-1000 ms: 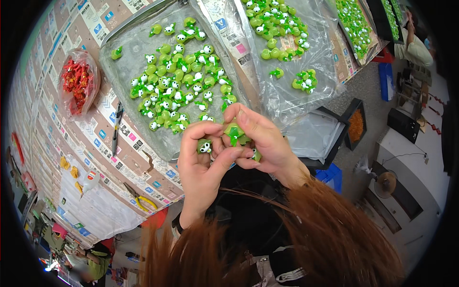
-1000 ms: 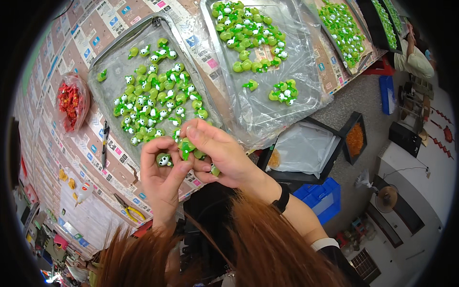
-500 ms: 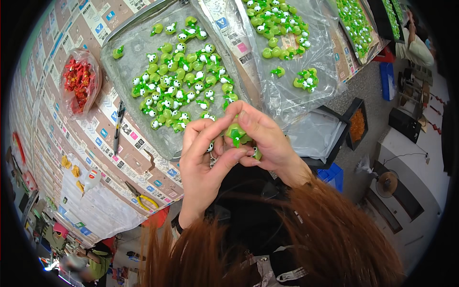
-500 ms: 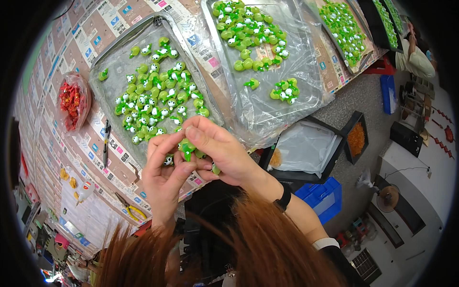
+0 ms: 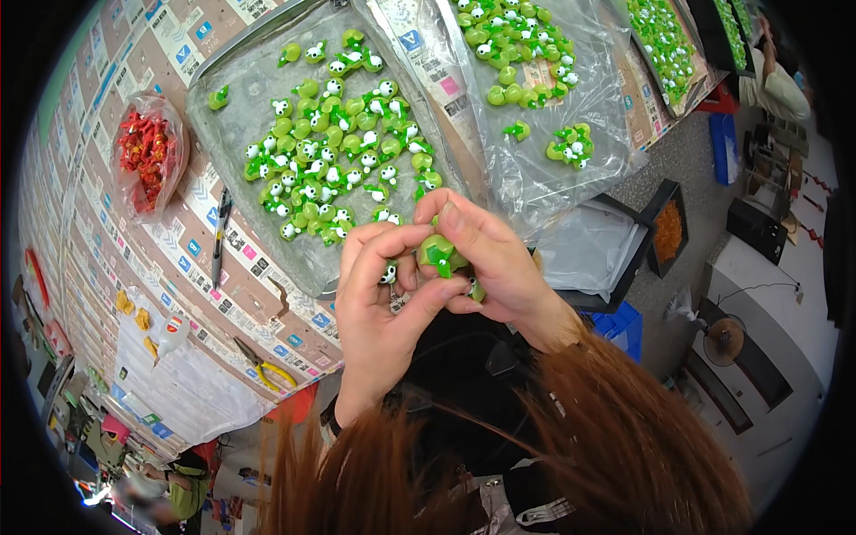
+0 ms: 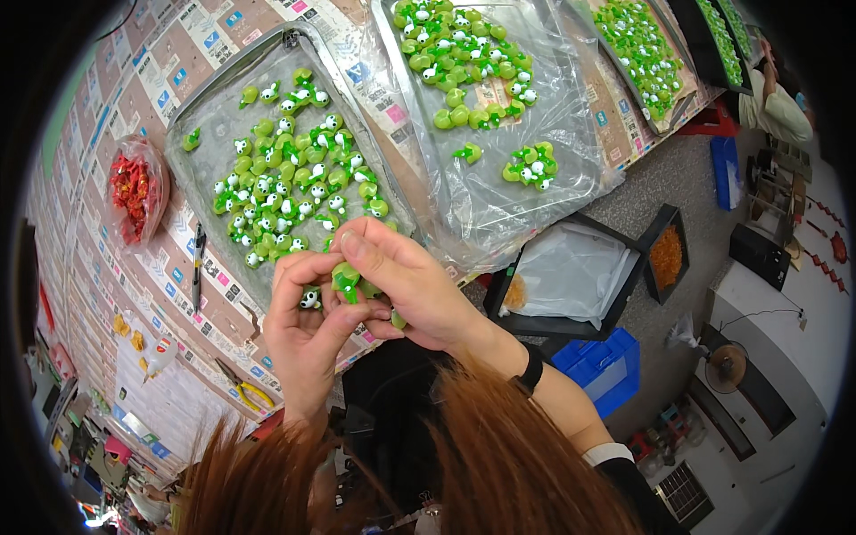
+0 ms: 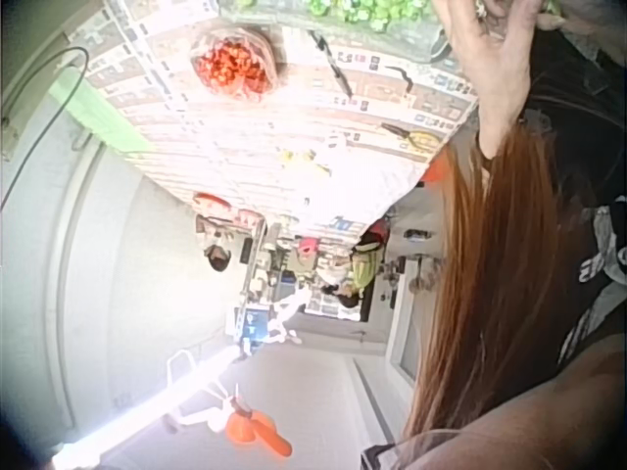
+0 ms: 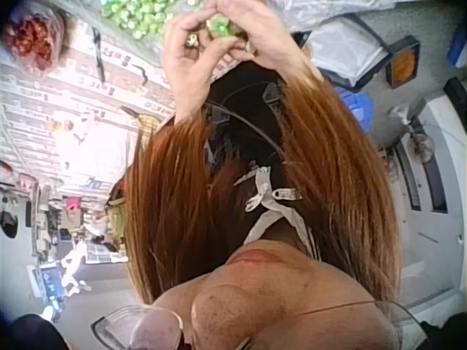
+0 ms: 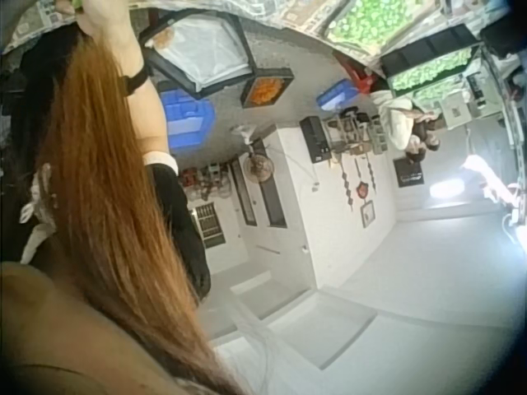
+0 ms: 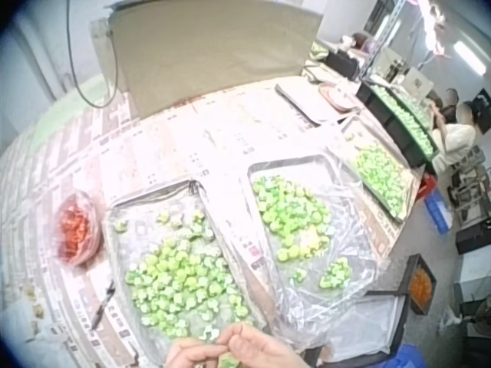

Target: Sort and assemble small green toy frogs from metal trays into boxes.

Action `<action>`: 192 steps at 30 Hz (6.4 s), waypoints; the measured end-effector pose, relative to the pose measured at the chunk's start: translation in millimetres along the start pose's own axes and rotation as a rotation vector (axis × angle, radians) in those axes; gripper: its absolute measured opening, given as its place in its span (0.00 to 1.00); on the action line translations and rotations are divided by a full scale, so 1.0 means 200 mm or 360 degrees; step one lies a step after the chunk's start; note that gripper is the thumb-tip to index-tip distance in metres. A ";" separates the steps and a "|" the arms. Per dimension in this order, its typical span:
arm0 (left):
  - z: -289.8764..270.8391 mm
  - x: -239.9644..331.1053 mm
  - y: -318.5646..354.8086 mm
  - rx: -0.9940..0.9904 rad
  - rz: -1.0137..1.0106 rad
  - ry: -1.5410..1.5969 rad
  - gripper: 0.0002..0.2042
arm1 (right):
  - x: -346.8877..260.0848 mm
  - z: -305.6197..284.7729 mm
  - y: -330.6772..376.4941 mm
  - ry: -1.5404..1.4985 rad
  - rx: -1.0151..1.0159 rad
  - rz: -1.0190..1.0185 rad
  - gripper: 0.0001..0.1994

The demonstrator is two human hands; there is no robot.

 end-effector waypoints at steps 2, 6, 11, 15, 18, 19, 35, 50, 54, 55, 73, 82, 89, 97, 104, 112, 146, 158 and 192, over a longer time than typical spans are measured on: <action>0.00 0.01 0.00 0.0002 -0.0003 -0.0007 0.19 | -0.01 0.01 0.01 -0.0024 0.0003 0.0009 0.11; 0.00 0.02 -0.01 0.0139 -0.0082 -0.0007 0.19 | 0.01 -0.03 0.00 -0.0308 0.0182 0.0016 0.11; -0.09 0.01 -0.04 0.0415 0.0186 -0.0605 0.18 | 0.03 -0.09 -0.02 -0.0592 0.0311 0.0058 0.11; -0.10 -0.01 -0.03 0.0490 0.0192 -0.0339 0.18 | 0.02 -0.09 -0.01 -0.0439 0.0241 0.0060 0.13; -0.08 -0.03 -0.02 0.0534 -0.0095 0.0707 0.18 | 0.01 -0.07 0.00 -0.0359 0.0007 0.0075 0.13; -0.07 -0.04 -0.02 0.0467 -0.0234 0.0967 0.17 | 0.01 -0.08 0.01 -0.0358 0.0009 0.0072 0.13; -0.02 -0.09 0.01 0.0141 -0.0589 0.0789 0.09 | 0.02 0.00 0.02 -0.0208 0.0188 0.0086 0.15; 0.03 0.00 0.02 0.0069 0.0088 -0.0833 0.11 | 0.03 0.03 0.00 -0.0549 0.0053 -0.0190 0.15; -0.01 -0.02 0.02 0.0270 -0.0028 -0.0712 0.11 | 0.02 0.06 0.03 -0.0147 0.0011 -0.0264 0.18; -0.01 -0.02 0.02 0.0234 0.0039 -0.0738 0.11 | 0.02 0.04 0.03 -0.0147 0.0013 -0.0268 0.18; 0.20 0.05 0.04 0.0348 0.0128 -0.0356 0.08 | -0.08 -0.11 0.14 -0.0083 0.0155 -0.0072 0.15; 0.35 0.12 0.04 0.0205 0.0485 -0.0810 0.10 | -0.16 -0.21 0.21 0.0376 0.0051 -0.0150 0.19; 0.37 0.06 0.03 0.0320 0.0501 -0.0808 0.10 | -0.18 -0.24 0.21 0.0565 0.0177 -0.0349 0.12; 0.08 -0.08 -0.03 0.0677 -0.0060 -0.0913 0.11 | -0.40 -0.57 0.30 0.2362 0.2133 -0.1252 0.20; 0.19 -0.11 -0.06 0.0466 -0.0022 -0.0818 0.07 | -0.36 -0.61 0.15 0.2724 0.1929 -0.1337 0.19; 0.20 -0.07 -0.09 0.0311 -0.0049 -0.0662 0.05 | -0.46 -0.67 0.11 0.2534 0.1606 -0.1358 0.10; 0.29 -0.12 -0.01 0.0220 -0.0634 0.1128 0.13 | -0.05 -0.16 0.16 0.0238 0.0631 -0.0226 0.15; 0.16 -0.17 0.08 0.0184 -0.0279 0.0557 0.15 | 0.09 -0.21 0.06 0.1021 0.0563 -0.0497 0.19; 0.10 0.02 0.14 0.0140 -0.0457 0.0824 0.11 | 0.02 -0.08 0.24 0.2591 0.1059 -0.0786 0.15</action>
Point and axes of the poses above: each hand's wrist, its own y-axis away from the middle knuckle, its own z-axis out of the palm, x = y × z, the point moved 3 cm from there along -y, towards the middle knuckle, and after that the axes turned 11 degrees about z, right-handed, at the moved point
